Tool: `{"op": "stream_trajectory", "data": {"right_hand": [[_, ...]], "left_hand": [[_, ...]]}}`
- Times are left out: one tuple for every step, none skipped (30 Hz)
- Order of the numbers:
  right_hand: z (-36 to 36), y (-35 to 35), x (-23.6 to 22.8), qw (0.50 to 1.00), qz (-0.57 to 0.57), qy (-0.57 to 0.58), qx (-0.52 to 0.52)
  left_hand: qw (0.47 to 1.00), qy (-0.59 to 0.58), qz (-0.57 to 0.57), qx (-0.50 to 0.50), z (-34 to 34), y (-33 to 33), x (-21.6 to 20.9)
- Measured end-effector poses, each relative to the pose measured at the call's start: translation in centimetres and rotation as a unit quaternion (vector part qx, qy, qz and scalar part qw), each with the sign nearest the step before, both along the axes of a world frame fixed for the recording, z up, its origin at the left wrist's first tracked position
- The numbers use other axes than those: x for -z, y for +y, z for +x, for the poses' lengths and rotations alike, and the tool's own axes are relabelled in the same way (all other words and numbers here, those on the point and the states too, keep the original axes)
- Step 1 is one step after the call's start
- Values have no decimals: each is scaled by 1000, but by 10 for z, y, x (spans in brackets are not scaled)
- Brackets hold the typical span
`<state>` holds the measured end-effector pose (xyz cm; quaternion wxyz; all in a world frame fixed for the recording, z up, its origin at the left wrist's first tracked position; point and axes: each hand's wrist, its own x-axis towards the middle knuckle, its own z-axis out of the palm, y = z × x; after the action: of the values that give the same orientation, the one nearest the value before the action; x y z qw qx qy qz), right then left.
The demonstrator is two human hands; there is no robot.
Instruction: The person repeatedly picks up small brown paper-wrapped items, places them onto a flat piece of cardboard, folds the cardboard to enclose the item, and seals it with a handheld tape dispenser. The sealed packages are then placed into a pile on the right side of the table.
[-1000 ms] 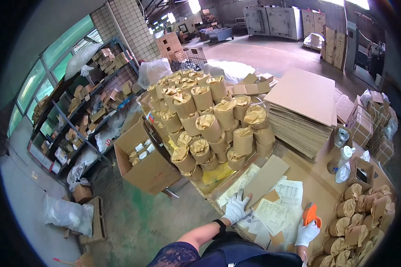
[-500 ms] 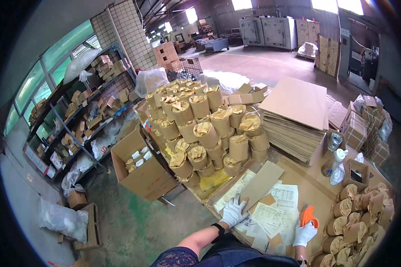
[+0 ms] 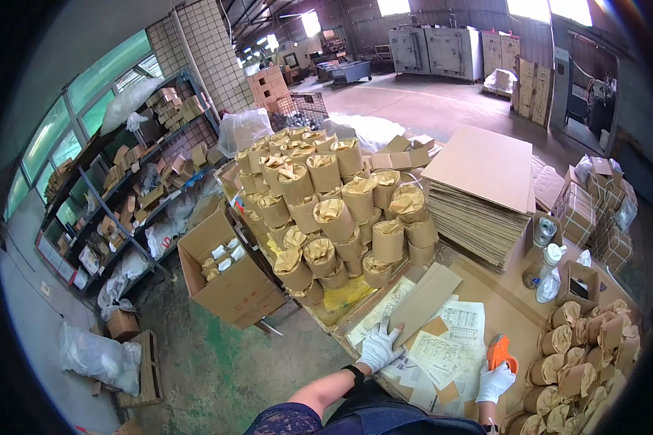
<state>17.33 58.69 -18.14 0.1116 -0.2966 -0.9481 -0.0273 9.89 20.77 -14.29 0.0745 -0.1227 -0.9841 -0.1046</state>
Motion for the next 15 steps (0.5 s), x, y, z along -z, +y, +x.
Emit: {"op": "stream_trajectory", "data": {"right_hand": [[0, -1, -1, 1000, -5, 5, -2], [-1, -2, -2, 1000, -4, -3, 1], [-2, -2, -2, 1000, -2, -10, 4], [-2, -1, -3, 1000, 0, -18, 8], [-2, -2, -3, 1000, -1, -17, 6], [-2, -3, -4, 1000, -2, -17, 4], [-2, -3, -5, 1000, -2, -15, 2], [-2, -3, -6, 1000, -9, -18, 5], [-2, -3, -7, 1000, -15, -21, 8], [-2, -3, -8, 999, -21, -24, 10], [-2, -3, -8, 1000, -17, -23, 9], [-2, -4, -7, 1000, -13, -23, 7], [-2, -4, -7, 1000, -8, -22, 7], [-2, -3, -6, 1000, -9, -17, 5], [-2, -3, -5, 1000, -10, -12, 4]], "left_hand": [[1000, -2, -2, -1, 1, -1, 0], [1000, -1, 0, -1, 1, -1, 0], [1000, -1, 1, -1, 0, -1, 1], [1000, -1, 2, 0, 0, -1, 2], [1000, 3, 3, 0, 0, -1, 4], [1000, 7, 4, 0, -1, -2, 5], [1000, 12, 5, 1, -2, -1, 5], [1000, 6, 4, 0, -2, -1, 4], [1000, 1, 4, 0, -1, -1, 4], [1000, -4, 2, -2, -1, -1, 3], [1000, -7, 6, -2, -1, -1, 3], [1000, -10, 10, -2, -1, -1, 3], [1000, -13, 14, -2, -1, 0, 3], [1000, -12, 13, -1, -1, 0, 3], [1000, -10, 11, 0, -2, 0, 3]]}}
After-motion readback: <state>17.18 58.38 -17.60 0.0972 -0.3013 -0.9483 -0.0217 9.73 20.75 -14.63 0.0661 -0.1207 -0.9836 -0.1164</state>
